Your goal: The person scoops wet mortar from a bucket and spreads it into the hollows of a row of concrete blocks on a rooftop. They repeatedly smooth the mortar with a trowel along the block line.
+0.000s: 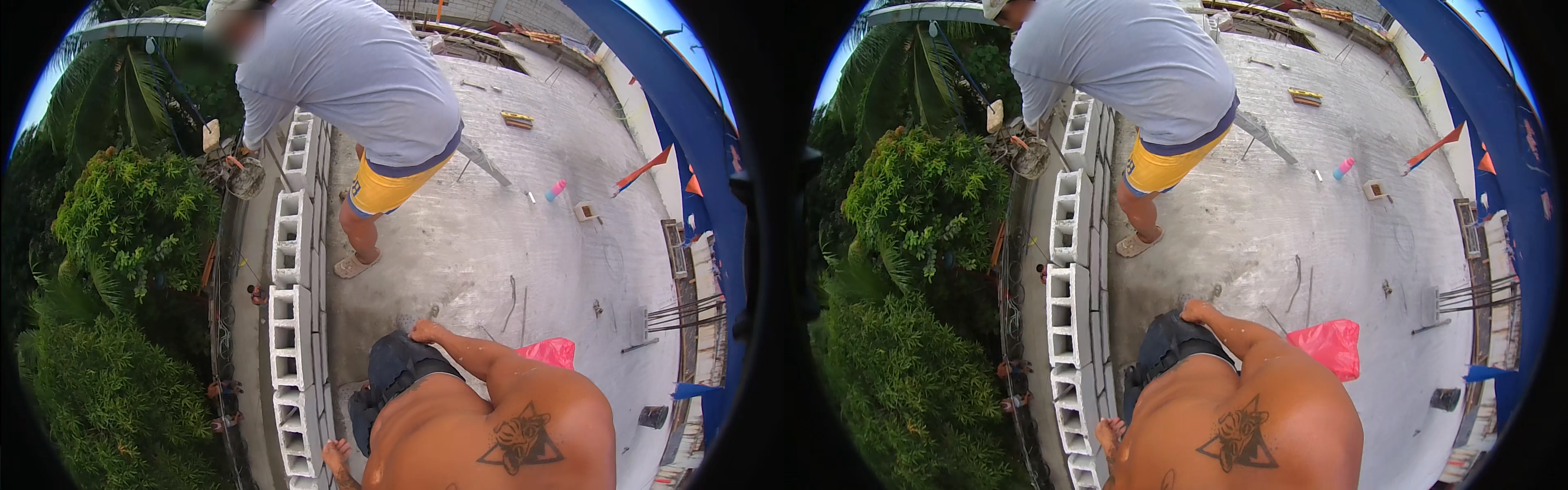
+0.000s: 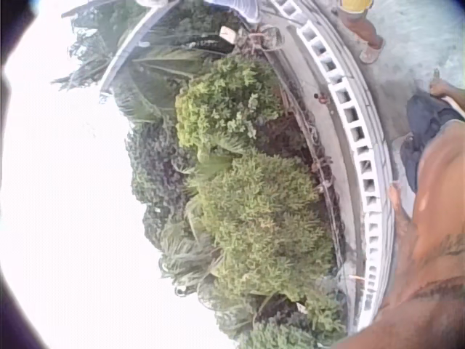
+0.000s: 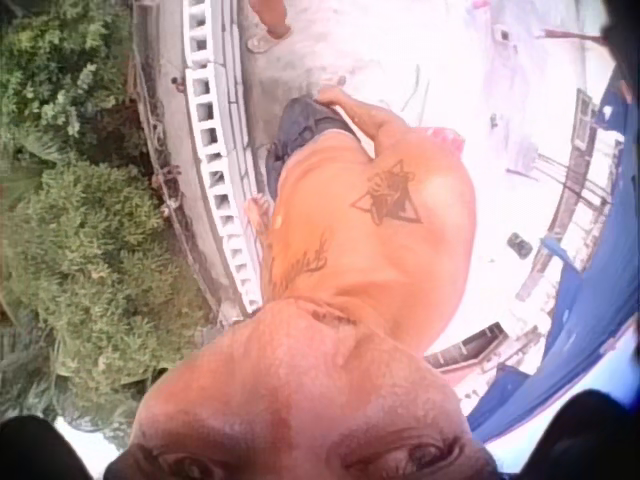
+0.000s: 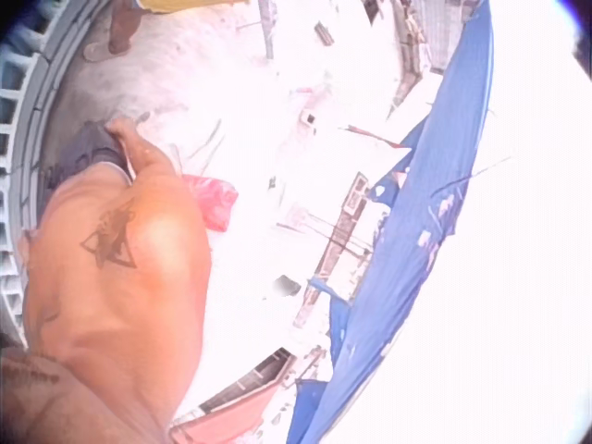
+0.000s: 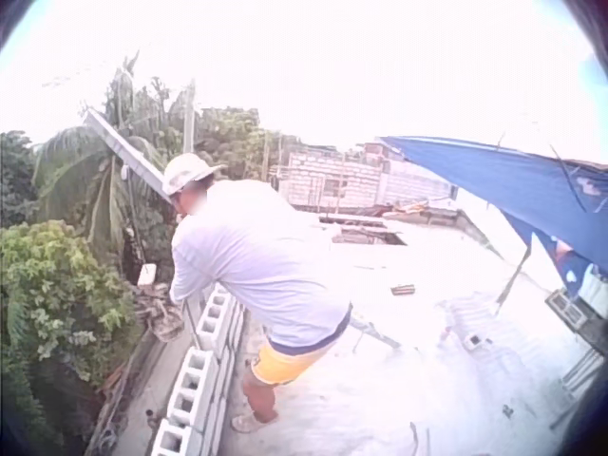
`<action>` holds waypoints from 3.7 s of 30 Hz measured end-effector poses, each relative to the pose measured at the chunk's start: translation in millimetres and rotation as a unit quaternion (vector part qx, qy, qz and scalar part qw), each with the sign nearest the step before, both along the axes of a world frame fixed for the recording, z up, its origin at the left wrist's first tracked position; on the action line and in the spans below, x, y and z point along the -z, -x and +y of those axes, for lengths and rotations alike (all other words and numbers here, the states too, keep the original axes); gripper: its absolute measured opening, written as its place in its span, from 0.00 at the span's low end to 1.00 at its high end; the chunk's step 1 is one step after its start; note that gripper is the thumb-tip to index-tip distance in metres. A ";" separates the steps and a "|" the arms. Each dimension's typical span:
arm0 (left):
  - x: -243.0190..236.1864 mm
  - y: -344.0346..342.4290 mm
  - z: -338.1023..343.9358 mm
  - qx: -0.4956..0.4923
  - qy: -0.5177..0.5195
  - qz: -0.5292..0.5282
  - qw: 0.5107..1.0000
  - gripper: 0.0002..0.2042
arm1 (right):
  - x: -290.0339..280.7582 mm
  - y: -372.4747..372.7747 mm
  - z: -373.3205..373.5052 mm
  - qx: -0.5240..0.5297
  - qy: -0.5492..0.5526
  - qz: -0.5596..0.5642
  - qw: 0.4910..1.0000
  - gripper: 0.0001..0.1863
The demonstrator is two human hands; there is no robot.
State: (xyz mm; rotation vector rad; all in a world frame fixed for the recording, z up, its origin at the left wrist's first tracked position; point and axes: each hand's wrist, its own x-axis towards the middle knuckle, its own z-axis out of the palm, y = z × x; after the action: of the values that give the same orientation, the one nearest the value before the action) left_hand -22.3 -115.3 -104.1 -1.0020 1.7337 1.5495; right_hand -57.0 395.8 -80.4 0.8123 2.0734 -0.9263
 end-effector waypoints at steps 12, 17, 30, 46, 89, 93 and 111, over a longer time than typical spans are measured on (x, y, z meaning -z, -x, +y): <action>-42.9 61.6 196.5 0.235 0.236 -0.055 0.941 0.35 | 39.8 -122.9 151.7 0.404 0.099 0.037 0.909 0.19; -53.4 168.8 297.6 0.370 0.163 -0.021 0.915 0.37 | 56.9 -230.1 170.1 0.411 0.020 -0.015 0.911 0.13; -26.0 279.0 563.2 0.769 0.072 0.114 0.624 0.15 | 36.9 -235.4 48.2 0.773 0.109 0.011 0.625 0.13; -5.0 252.0 897.7 0.941 0.097 -0.018 0.322 0.32 | 70.0 -123.4 40.8 0.896 -0.167 0.070 0.405 0.19; 65.9 115.5 932.9 0.927 0.082 0.198 0.308 0.14 | -2.0 -437.1 315.7 0.903 0.066 0.078 0.417 0.16; 41.8 106.4 997.7 0.846 0.154 0.152 0.487 0.19 | -30.0 -438.2 462.0 0.856 0.063 0.087 0.505 0.19; 34.8 -17.5 1066.6 0.674 0.166 0.123 0.709 0.19 | -34.6 -530.8 769.2 0.725 0.068 -0.046 0.684 0.14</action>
State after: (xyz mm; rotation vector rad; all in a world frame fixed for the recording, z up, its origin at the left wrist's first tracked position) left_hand -4.8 951.4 -138.9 0.4775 2.0929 0.3685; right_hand 473.8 1165.0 -45.7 2.4177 0.8577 -1.6649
